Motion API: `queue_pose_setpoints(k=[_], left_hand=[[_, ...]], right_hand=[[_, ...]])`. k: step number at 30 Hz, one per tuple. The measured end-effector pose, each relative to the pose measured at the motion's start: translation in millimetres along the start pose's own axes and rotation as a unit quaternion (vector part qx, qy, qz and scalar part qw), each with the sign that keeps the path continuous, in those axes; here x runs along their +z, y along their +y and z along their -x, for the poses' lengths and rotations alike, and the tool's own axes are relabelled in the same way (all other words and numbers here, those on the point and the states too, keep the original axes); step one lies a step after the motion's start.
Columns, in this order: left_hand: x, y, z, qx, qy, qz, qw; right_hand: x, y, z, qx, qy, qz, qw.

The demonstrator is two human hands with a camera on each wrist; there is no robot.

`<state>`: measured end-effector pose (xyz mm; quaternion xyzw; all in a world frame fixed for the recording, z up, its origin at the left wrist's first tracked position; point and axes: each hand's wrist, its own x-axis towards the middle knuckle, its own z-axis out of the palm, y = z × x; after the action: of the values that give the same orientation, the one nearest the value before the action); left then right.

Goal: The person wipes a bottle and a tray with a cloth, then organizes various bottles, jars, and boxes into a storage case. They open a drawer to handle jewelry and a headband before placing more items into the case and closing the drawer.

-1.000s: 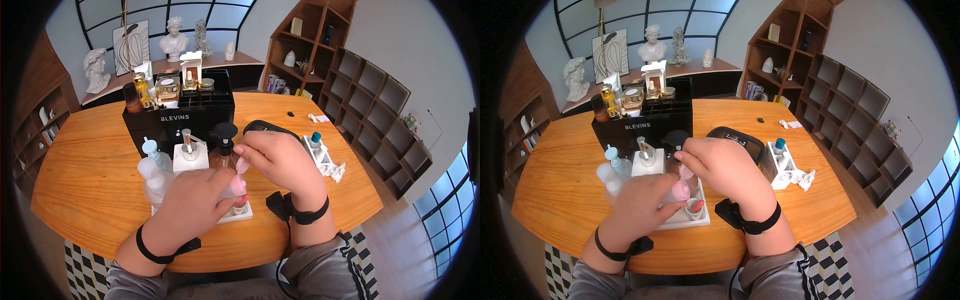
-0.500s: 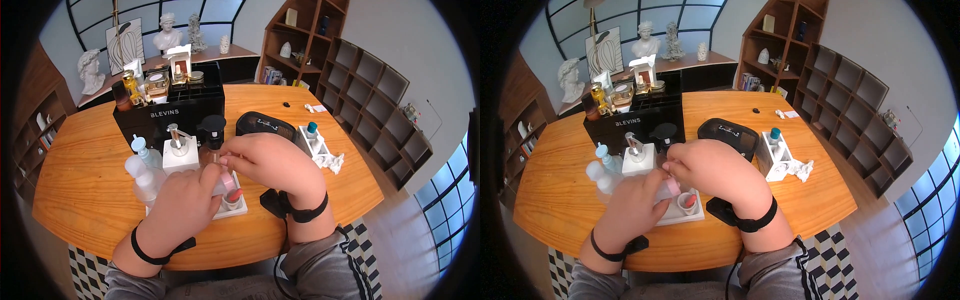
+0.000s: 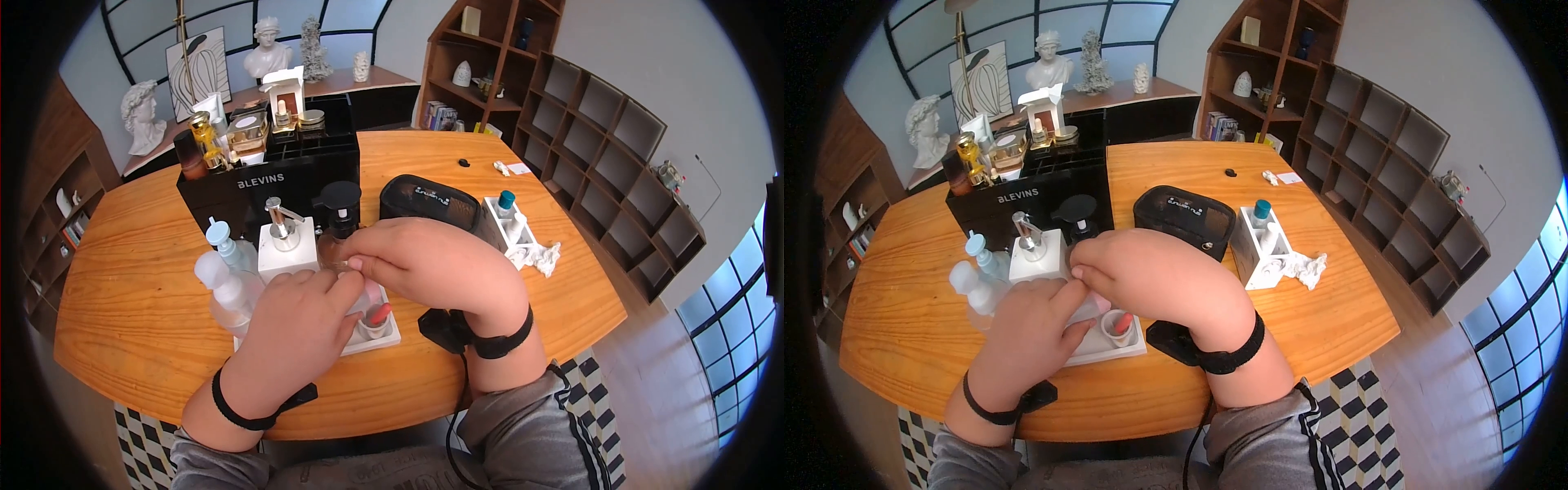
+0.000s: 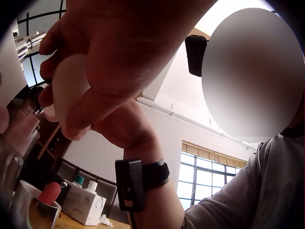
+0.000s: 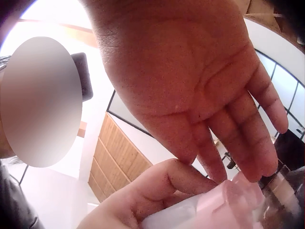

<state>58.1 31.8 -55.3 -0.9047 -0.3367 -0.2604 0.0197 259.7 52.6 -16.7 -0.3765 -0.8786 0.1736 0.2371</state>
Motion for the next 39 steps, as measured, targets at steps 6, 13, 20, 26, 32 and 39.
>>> queue_pose_setpoints(k=[6,13,20,26,32,39], left_hand=[[1.3,-2.1,1.7,0.012,-0.017,-0.014,1.000],[6.4,-5.9,2.6,-0.004,-0.045,0.001,0.999],[7.6,-4.5,0.6,0.027,-0.047,-0.011,0.998],[11.4,-6.3,1.7,0.041,-0.037,-0.021,0.998],[9.2,-4.6,0.6,0.016,-0.070,-0.015,0.997],[10.6,-5.3,0.8,0.021,-0.056,-0.013,0.998]], right_hand=[[1.4,-4.8,-0.2,0.045,-0.045,-0.076,0.995],[-0.6,-10.7,0.4,0.061,-0.075,-0.053,0.994],[-0.9,-12.3,1.7,0.060,-0.075,-0.027,0.995],[-1.0,-11.8,1.9,0.062,-0.078,-0.015,0.995],[-1.5,-13.2,2.0,0.070,-0.081,-0.004,0.994],[-1.7,-12.8,1.5,0.072,-0.087,-0.005,0.994]])
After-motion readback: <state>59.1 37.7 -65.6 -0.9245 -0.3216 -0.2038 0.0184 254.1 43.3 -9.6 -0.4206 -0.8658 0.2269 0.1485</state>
